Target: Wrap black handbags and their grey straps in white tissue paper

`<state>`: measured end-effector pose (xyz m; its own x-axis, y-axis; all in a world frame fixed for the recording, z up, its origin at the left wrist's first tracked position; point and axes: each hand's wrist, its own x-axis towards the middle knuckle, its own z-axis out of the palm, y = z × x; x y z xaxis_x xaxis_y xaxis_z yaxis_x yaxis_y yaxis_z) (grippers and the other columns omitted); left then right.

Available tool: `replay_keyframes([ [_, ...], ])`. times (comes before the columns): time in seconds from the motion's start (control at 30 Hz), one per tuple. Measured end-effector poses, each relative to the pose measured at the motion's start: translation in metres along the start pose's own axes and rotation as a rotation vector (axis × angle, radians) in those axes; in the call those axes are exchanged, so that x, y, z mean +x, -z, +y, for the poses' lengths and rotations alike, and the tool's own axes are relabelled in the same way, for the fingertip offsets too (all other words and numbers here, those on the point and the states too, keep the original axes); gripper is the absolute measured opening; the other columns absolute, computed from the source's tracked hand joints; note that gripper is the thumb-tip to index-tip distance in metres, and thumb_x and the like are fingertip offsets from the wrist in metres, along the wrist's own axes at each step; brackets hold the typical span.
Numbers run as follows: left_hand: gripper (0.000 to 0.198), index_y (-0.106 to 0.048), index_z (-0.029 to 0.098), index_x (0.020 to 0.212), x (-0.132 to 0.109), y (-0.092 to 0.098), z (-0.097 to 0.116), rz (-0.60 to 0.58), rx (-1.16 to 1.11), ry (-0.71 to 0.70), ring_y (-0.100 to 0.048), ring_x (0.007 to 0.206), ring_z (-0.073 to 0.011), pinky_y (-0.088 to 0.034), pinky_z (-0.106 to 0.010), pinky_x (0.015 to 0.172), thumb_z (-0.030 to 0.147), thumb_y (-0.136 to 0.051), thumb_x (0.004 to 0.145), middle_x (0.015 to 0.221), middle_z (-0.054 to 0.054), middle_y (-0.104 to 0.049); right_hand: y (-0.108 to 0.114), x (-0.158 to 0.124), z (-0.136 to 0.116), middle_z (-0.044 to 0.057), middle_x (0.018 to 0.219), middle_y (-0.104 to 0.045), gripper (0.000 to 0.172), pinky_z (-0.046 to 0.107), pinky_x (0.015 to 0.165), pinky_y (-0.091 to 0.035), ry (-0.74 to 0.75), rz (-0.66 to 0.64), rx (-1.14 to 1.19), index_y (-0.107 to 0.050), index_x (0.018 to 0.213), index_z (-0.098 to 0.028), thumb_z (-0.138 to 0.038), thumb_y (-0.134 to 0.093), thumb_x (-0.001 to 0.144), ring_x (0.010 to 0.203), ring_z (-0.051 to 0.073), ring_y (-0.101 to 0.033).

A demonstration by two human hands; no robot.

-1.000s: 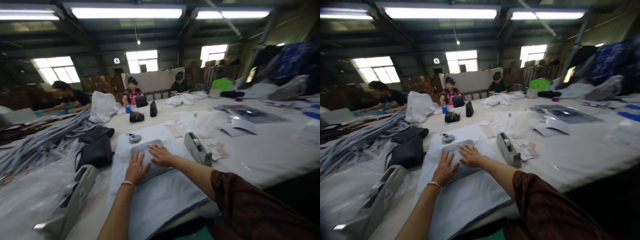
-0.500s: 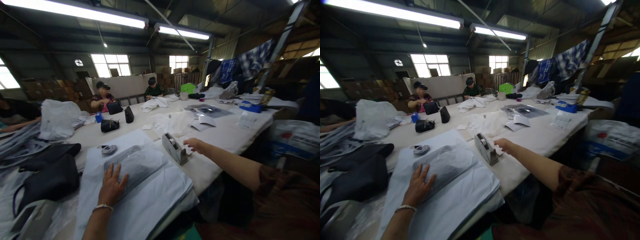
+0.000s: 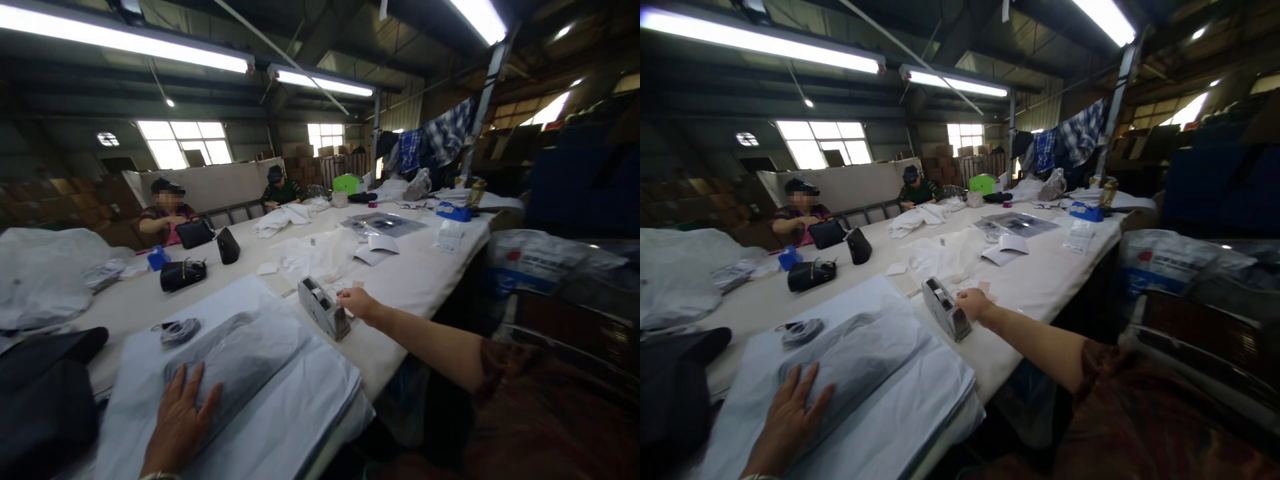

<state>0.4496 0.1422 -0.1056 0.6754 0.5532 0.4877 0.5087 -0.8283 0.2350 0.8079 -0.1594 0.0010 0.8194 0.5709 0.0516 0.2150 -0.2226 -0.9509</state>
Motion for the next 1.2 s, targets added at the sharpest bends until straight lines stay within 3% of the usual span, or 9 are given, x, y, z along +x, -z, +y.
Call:
replay_keyframes([
  [0.17, 0.073, -0.05, 0.017, 0.142, -0.002, -0.002, 0.002, 0.011, 0.009, 0.076, -0.023, 0.15, -0.0348, -0.024, -0.054, 0.121, 0.059, -0.043, 0.083, 0.155, -0.015, -0.038, 0.007, -0.035, 0.016, -0.002, 0.061, -0.06, 0.01, 0.02, 0.044, -0.031, -0.054, -0.025, 0.006, -0.059, 0.065, -0.016, -0.018, -0.058, 0.075, 0.049, 0.009, -0.05],
  [0.27, 0.082, -0.042, 0.011, 0.148, -0.004, -0.001, 0.01, -0.01, 0.016, 0.149, -0.019, 0.151, -0.0349, -0.021, -0.051, 0.123, 0.065, -0.036, 0.087, 0.161, -0.018, -0.024, 0.002, -0.036, 0.034, -0.004, 0.052, -0.054, 0.012, 0.019, 0.038, -0.026, -0.128, -0.048, 0.004, -0.054, 0.063, -0.017, -0.016, -0.055, 0.075, 0.042, 0.008, -0.044],
  [0.43, 0.078, -0.043, 0.013, 0.148, -0.004, 0.0, 0.013, -0.014, 0.015, 0.175, -0.02, 0.15, -0.0373, -0.022, -0.053, 0.122, 0.064, -0.039, 0.09, 0.162, -0.019, -0.022, -0.001, -0.032, 0.057, -0.006, 0.04, -0.044, 0.019, 0.018, 0.036, -0.023, -0.16, -0.063, -0.064, -0.053, 0.055, -0.017, -0.016, -0.06, 0.072, 0.036, 0.006, -0.037],
  [0.53, 0.074, -0.045, 0.014, 0.147, -0.009, 0.004, 0.017, 0.003, 0.012, 0.154, -0.021, 0.15, -0.0356, -0.022, -0.051, 0.122, 0.06, -0.045, 0.09, 0.162, -0.017, -0.024, -0.005, -0.048, 0.055, -0.003, 0.048, -0.054, 0.018, 0.018, 0.036, -0.027, -0.141, -0.19, -0.063, -0.056, 0.059, -0.016, -0.024, -0.063, 0.074, 0.038, 0.007, -0.042],
  [0.6, 0.072, -0.044, 0.015, 0.148, -0.012, 0.009, 0.023, -0.003, 0.009, 0.156, -0.022, 0.15, -0.0348, -0.024, -0.052, 0.122, 0.058, -0.049, 0.091, 0.162, -0.017, -0.024, -0.016, -0.06, 0.043, 0.003, 0.07, -0.068, 0.017, 0.018, 0.037, -0.032, -0.113, -0.367, 0.052, -0.063, 0.077, -0.016, -0.032, -0.066, 0.075, 0.044, 0.008, -0.051],
  [0.73, 0.072, -0.04, 0.017, 0.15, -0.016, 0.018, 0.033, -0.044, -0.005, 0.212, -0.02, 0.15, -0.0372, -0.029, -0.054, 0.119, 0.056, -0.052, 0.091, 0.163, -0.018, -0.022, -0.072, -0.069, -0.003, 0.014, 0.127, -0.066, 0.056, 0.019, 0.039, -0.037, -0.131, -0.907, 0.361, -0.058, 0.124, -0.023, -0.024, -0.071, 0.069, 0.059, 0.014, -0.068],
  [0.87, 0.073, -0.039, 0.019, 0.151, -0.018, 0.021, 0.036, -0.05, -0.034, 0.232, -0.019, 0.149, -0.0399, -0.033, -0.056, 0.116, 0.056, -0.056, 0.09, 0.163, -0.017, -0.021, -0.157, -0.067, -0.056, 0.013, 0.115, -0.072, 0.08, 0.017, 0.036, -0.036, -0.161, -1.223, 0.432, -0.042, 0.142, -0.026, -0.015, -0.066, 0.066, 0.05, 0.013, -0.065],
  [1.03, 0.085, -0.027, 0.013, 0.154, -0.021, 0.015, 0.033, 0.025, -0.115, 0.24, -0.022, 0.149, -0.0395, -0.035, -0.057, 0.115, 0.056, -0.059, 0.087, 0.16, -0.02, -0.027, -0.24, -0.057, -0.087, 0.0, 0.072, -0.071, 0.081, 0.015, 0.034, -0.03, -0.207, -1.29, 0.307, -0.038, 0.144, -0.021, -0.01, -0.064, 0.068, 0.036, 0.008, -0.048],
  [1.2, 0.095, -0.015, 0.012, 0.155, -0.024, 0.011, 0.033, 0.123, -0.179, 0.271, -0.027, 0.147, -0.0383, -0.04, -0.053, 0.113, 0.052, -0.064, 0.084, 0.158, -0.019, -0.033, -0.272, -0.044, -0.093, -0.007, 0.057, -0.055, 0.077, 0.012, 0.034, -0.026, -0.324, -1.199, 0.173, -0.039, 0.14, -0.018, -0.003, -0.058, 0.067, 0.034, 0.005, -0.037],
])
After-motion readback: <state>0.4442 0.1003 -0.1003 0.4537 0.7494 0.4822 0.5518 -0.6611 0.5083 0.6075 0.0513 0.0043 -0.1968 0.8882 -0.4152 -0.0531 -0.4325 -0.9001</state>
